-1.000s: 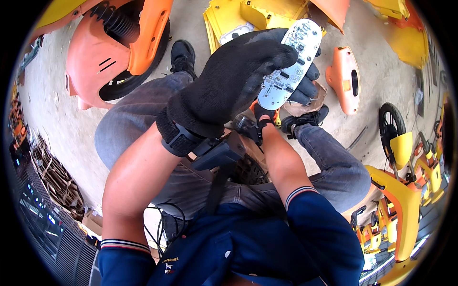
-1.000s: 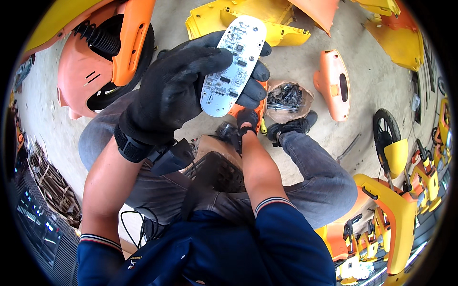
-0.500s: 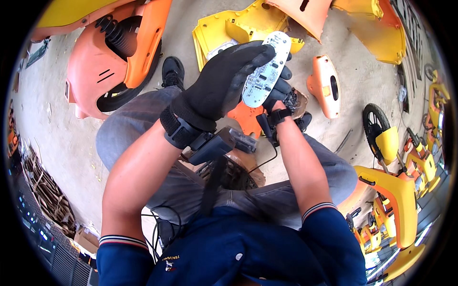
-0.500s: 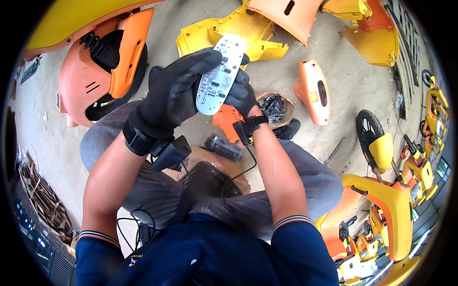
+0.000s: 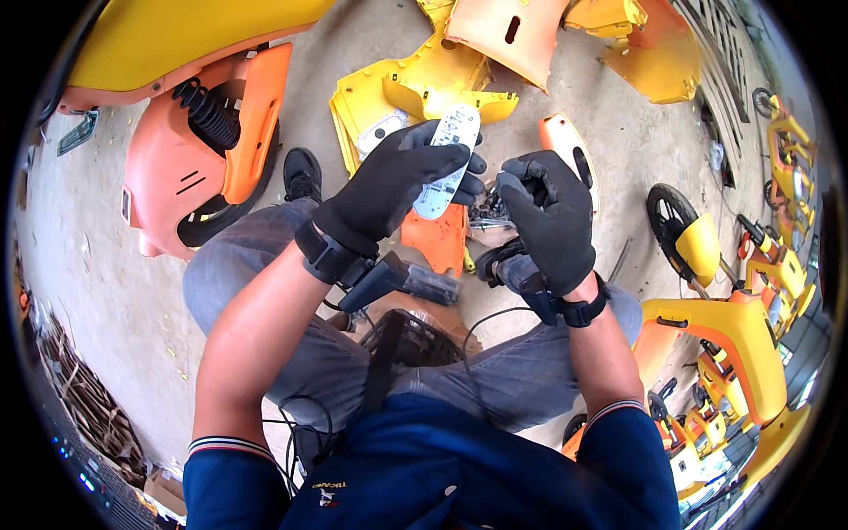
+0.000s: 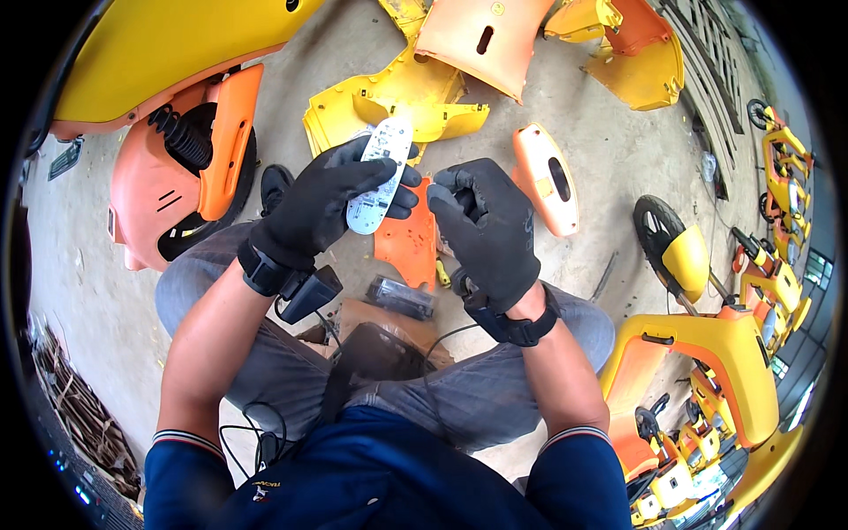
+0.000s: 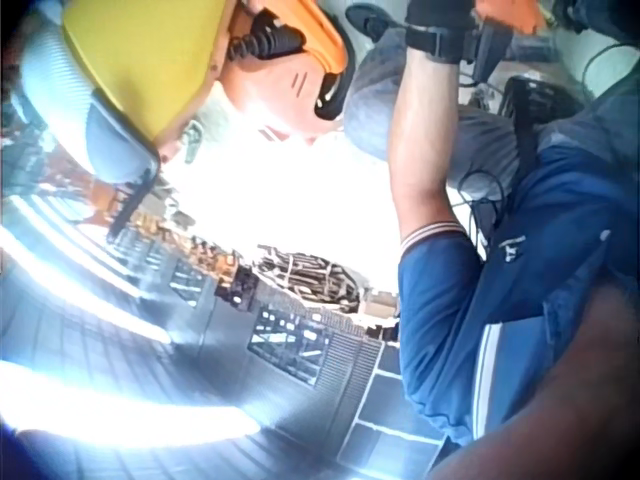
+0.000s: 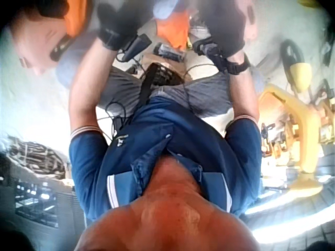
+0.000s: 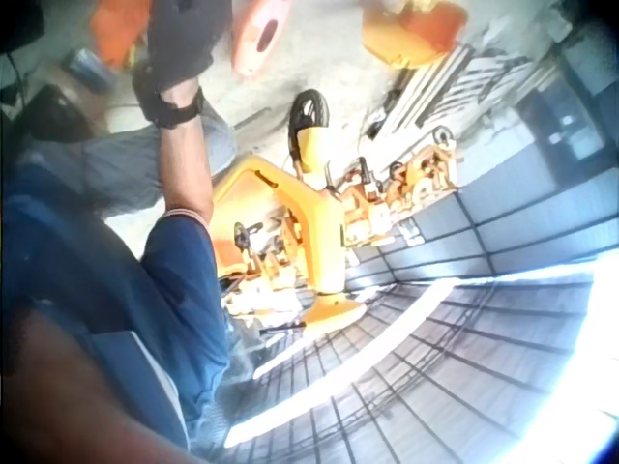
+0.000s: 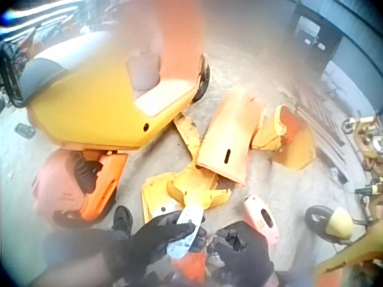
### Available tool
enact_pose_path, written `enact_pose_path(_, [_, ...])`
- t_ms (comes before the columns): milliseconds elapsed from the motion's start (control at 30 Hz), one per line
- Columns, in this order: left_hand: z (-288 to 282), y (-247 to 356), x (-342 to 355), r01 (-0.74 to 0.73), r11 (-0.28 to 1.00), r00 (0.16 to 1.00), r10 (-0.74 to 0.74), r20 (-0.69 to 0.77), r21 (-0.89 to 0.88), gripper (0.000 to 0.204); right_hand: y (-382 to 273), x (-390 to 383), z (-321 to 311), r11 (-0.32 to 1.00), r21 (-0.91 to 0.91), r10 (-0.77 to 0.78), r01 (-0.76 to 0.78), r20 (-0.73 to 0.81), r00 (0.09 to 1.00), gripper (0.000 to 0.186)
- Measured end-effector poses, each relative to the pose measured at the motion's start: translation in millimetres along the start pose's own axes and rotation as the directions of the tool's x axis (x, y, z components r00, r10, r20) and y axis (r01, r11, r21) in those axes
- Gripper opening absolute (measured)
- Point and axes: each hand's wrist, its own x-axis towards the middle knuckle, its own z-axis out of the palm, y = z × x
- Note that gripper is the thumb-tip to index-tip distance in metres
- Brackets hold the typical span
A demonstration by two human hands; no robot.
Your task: The person sits on the floor and uses a screwdriver to remove screws from a white plastic scooter component. They carefully unscrew fasteners and separate the plastic casing, placing the removed screws into a small container nearby.
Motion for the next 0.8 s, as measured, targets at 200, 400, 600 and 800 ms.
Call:
enact_pose_path(200, [-1, -7, 3, -0.037, 0.982, 0.999, 0.031, 0.035, 0.185, 0.031, 1, 1, 9, 0.988, -0.112, -0.105, 0.106, 0.014, 0.994, 0.013])
enact_pose_path(400, [-4, -9, 5, -0.068, 0.954, 0.998, 0.066, 0.017, 0.291, 0.037, 9, 2, 14, 0.956, -0.199, -0.220, 0.215, -0.001, 0.976, 0.013])
enact_pose_path(600, [-8, -9, 5, -0.078, 0.931, 0.996, 0.085, -0.003, 0.355, 0.038, 9, 1, 16, 0.934, -0.253, -0.251, 0.251, 0.032, 0.967, 0.015])
enact_pose_path(800, [-10, -8, 3, -0.111, 0.910, 0.993, 0.117, 0.010, 0.399, 0.043, 5, -2, 21, 0.953, -0.200, -0.221, 0.227, 0.050, 0.974, 0.016])
